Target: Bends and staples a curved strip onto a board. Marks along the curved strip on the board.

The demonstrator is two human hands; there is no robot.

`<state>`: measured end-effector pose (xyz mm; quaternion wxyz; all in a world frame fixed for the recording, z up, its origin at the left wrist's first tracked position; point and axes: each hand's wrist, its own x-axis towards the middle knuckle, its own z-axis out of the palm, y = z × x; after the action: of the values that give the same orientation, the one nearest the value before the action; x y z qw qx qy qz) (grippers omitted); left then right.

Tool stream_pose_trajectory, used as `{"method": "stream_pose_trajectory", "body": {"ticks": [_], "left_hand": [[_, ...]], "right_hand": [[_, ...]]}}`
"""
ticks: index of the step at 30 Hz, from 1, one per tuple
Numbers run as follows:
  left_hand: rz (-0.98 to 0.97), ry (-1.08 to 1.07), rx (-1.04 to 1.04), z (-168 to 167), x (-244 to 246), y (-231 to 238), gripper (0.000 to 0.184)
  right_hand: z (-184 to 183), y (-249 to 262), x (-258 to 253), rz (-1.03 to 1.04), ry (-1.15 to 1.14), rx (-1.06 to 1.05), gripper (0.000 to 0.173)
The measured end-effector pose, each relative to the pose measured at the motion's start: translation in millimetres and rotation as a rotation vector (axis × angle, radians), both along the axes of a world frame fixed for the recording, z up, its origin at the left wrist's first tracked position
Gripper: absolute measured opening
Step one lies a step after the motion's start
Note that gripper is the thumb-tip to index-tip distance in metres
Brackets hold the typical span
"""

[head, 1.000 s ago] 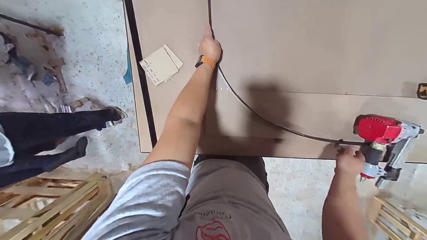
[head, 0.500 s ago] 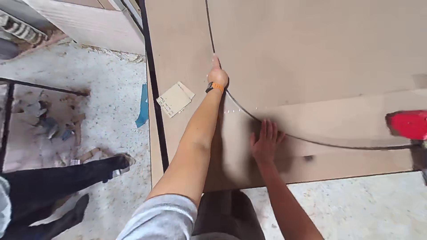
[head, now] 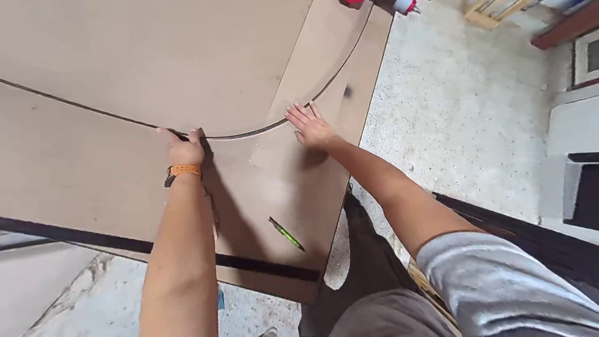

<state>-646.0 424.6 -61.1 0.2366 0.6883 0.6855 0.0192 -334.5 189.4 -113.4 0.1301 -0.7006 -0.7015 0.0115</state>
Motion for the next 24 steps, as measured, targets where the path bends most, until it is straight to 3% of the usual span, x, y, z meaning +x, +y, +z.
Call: {"method": "stream_pose_trajectory", "body": {"ticks": [5,10,17,21,24], "left_hand": [[-0.177,0.066,0.081,-9.8,-25.3,10.2,0.11],[-0.513,0.161,0.215,-17.3,-56.3,46.1,0.123],[-0.781,0.123,0.24,-25.8,-94.3,76.7,0.1],[-0.892,0.062,0.288,-34.8,-112.9,89.1,0.088],[-0.985,0.03,0.277,-30.8,-120.0,103.0,0.081]], "right_hand": [[1.1,-1.4,-2.0,0.017,-0.076,-0.031,0.06],[3.0,-2.7,-3.9,-0.015,-0.112,0.013,0.057],[13.2,-6.7,-32.9,-0.185,-0.181,-0.094,0.054],[25.2,-5.8,-79.5,-0.519,-0.107,-0.222,0.063],[37.1,-23.8,-160.0,-0.908,0.146,-0.232,0.06]]}}
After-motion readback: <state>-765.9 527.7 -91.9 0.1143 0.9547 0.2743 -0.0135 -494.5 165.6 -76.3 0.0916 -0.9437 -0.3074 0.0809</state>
